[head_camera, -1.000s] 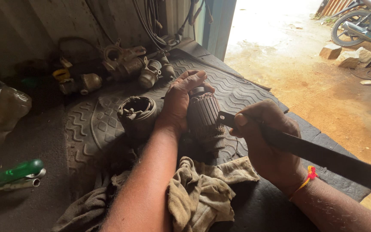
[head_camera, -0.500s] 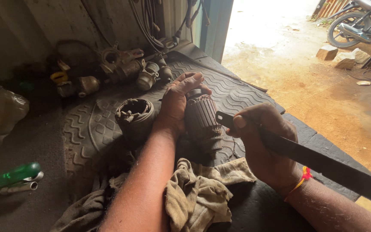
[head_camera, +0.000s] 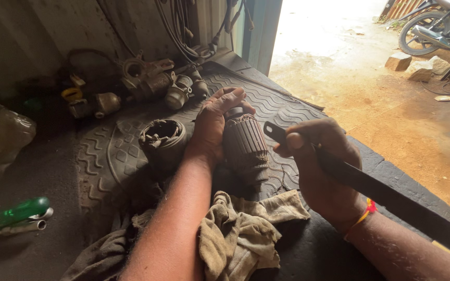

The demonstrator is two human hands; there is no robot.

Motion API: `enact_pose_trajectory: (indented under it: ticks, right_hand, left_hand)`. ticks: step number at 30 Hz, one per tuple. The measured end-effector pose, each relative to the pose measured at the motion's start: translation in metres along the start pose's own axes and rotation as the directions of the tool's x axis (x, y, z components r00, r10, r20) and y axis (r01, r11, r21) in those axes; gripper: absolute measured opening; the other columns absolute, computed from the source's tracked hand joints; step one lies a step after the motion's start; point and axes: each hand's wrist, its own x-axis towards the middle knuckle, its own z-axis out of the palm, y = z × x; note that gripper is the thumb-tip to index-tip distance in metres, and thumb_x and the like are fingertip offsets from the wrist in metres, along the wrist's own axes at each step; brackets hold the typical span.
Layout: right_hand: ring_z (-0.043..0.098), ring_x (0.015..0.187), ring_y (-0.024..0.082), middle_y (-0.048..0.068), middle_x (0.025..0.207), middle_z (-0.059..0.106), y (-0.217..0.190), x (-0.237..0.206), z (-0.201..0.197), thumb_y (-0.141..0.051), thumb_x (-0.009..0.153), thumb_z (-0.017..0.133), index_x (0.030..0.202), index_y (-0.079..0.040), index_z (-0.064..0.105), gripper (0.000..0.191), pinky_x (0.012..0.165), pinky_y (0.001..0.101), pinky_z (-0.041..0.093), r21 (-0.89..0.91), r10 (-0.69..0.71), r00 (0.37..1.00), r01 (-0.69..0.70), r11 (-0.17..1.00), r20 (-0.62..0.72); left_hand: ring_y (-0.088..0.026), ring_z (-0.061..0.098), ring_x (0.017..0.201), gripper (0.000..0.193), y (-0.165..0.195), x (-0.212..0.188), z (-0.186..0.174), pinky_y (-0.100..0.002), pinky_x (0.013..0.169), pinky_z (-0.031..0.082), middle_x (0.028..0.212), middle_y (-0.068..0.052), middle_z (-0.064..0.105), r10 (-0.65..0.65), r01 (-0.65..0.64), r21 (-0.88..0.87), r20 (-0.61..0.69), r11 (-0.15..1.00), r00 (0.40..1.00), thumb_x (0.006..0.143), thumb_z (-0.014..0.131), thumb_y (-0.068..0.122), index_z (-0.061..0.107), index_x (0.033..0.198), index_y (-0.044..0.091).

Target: The person holds a cylindrical motor rotor in their left hand and uses a flat metal file in their right hand to scrape and clean the copper windings on the rotor's surface. The person rotates the rotor to access different areas and occasionally wipes the surface with a cloth.

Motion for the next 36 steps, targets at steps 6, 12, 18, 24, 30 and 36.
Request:
enact_pose_trajectory:
  ticks: [6, 12, 18, 24, 30, 36]
  right_hand:
    - [0.073, 0.079, 0.011, 0.007, 0.084, 0.075, -0.001, -0.0018, -0.003, -0.013, 0.105, 0.059, 0.102, -0.003, 0.062, 0.011, 0.072, 0.027, 0.06, -0.059, 0.011, 0.998, -0.007, 0.998, 0.07]
    - [0.074, 0.075, 0.011, 0.007, 0.081, 0.076, -0.0051, 0.0004, -0.0009, -0.013, 0.103, 0.06, 0.1, -0.003, 0.063, 0.011, 0.069, 0.0268, 0.06, -0.125, 0.044, 0.996, -0.034, 0.992, 0.079]
    - [0.075, 0.082, 0.011, 0.008, 0.088, 0.074, -0.0028, -0.0007, 0.0035, -0.012, 0.104, 0.061, 0.105, -0.002, 0.06, 0.011, 0.073, 0.0262, 0.061, -0.107, -0.012, 0.999, 0.016, 0.994, 0.033]
    - [0.073, 0.083, 0.012, 0.007, 0.087, 0.072, 0.0012, -0.0021, 0.0022, -0.011, 0.105, 0.06, 0.104, -0.002, 0.06, 0.009, 0.075, 0.0267, 0.061, -0.016, 0.012, 0.999, -0.011, 1.0, 0.034]
    - [0.074, 0.079, 0.012, 0.007, 0.084, 0.074, -0.0011, -0.0022, 0.0024, -0.011, 0.104, 0.061, 0.101, -0.003, 0.061, 0.008, 0.07, 0.0269, 0.061, -0.072, 0.037, 0.997, -0.032, 0.997, 0.069]
    - [0.076, 0.087, 0.012, 0.008, 0.09, 0.074, 0.0027, 0.0043, 0.0057, -0.012, 0.106, 0.061, 0.107, -0.003, 0.059, 0.009, 0.073, 0.0271, 0.062, -0.083, -0.081, 0.996, 0.084, 0.993, 0.042]
  left_hand:
    - [-0.018, 0.067, 0.063, 0.027, 0.0003, 0.0008, -0.0009, -0.032, 0.056, 0.061, 0.081, -0.012, 0.069, -0.011, 0.011, 0.002, 0.007, 1.0, 1.0, 0.089, 0.071, 0.021, 0.061, 0.109, 0.006]
    - [-0.017, 0.067, 0.066, 0.028, -0.0009, 0.0026, -0.0037, -0.031, 0.058, 0.06, 0.083, -0.011, 0.069, 0.005, -0.005, 0.025, 0.006, 1.0, 1.0, 0.091, 0.071, 0.022, 0.061, 0.112, 0.006]
    - [-0.016, 0.067, 0.067, 0.027, -0.0016, 0.0029, -0.0051, -0.03, 0.058, 0.06, 0.083, -0.011, 0.069, 0.005, -0.005, 0.022, 0.002, 1.0, 1.0, 0.09, 0.071, 0.022, 0.062, 0.11, 0.006]
    - [-0.016, 0.066, 0.066, 0.027, -0.0009, 0.0023, -0.0039, -0.03, 0.058, 0.06, 0.083, -0.011, 0.069, -0.002, 0.002, 0.005, 0.01, 1.0, 1.0, 0.09, 0.072, 0.022, 0.061, 0.11, 0.007]
    - [-0.016, 0.067, 0.067, 0.028, -0.0006, 0.0012, -0.0046, -0.03, 0.059, 0.06, 0.083, -0.011, 0.069, 0.006, -0.006, 0.017, 0.009, 1.0, 1.0, 0.09, 0.072, 0.023, 0.062, 0.111, 0.007]
    - [-0.017, 0.067, 0.07, 0.029, -0.0008, 0.0011, -0.0034, -0.03, 0.06, 0.06, 0.084, -0.011, 0.069, 0.0, 0.0, 0.019, -0.014, 1.0, 1.0, 0.089, 0.072, 0.023, 0.062, 0.111, 0.007]
